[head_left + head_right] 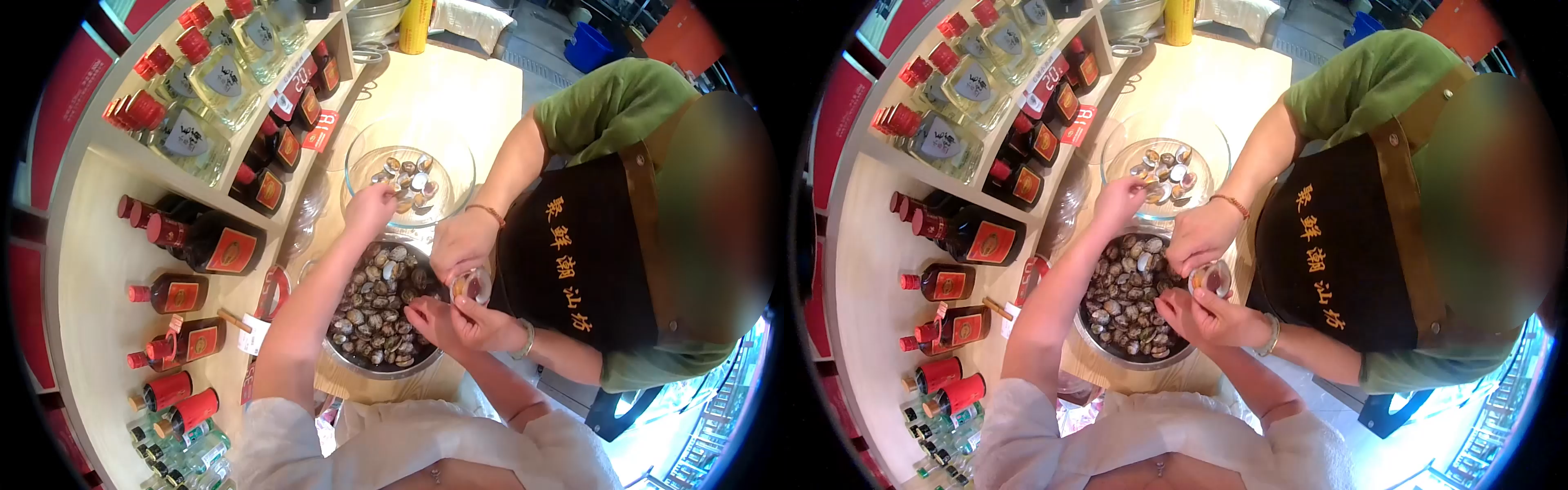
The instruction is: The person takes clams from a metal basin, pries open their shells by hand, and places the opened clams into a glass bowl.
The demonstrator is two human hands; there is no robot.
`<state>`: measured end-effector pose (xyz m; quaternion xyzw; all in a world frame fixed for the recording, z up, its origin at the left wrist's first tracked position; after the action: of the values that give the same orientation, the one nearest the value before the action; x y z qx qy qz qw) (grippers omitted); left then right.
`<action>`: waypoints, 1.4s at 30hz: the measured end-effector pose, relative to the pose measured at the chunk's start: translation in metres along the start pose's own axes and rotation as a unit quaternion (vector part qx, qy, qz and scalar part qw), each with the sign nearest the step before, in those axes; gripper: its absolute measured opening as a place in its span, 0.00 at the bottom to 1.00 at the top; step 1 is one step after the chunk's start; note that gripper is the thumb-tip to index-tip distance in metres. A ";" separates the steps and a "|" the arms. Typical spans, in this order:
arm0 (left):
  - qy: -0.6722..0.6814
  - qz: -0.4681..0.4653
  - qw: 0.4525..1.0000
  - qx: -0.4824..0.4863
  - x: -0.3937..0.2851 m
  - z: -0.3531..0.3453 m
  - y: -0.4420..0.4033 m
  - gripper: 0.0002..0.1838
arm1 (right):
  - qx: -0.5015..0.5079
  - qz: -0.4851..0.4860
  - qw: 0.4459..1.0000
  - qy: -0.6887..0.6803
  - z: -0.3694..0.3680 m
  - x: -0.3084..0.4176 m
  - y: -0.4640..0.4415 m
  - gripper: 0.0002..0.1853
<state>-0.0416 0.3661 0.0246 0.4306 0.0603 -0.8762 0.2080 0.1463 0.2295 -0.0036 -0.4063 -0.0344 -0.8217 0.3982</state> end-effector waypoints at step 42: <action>-0.379 -0.107 0.905 0.159 -0.006 -0.124 -0.045 0.07 | 0.061 0.369 0.792 0.483 0.063 0.037 0.017 0.07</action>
<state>0.0333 0.4443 -0.0506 0.0840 -0.1174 -0.9883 0.0494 0.1850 0.2190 0.0602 0.0872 0.2646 -0.6977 0.6599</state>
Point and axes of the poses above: each hand's wrist, its own y-axis away from the middle knuckle, its own z-axis out of the back of the hand, x = y × z, the point moved 9 cm from there along -y, towards the middle knuckle, and after that the axes turned 10 degrees about z, right-handed, at the moved point
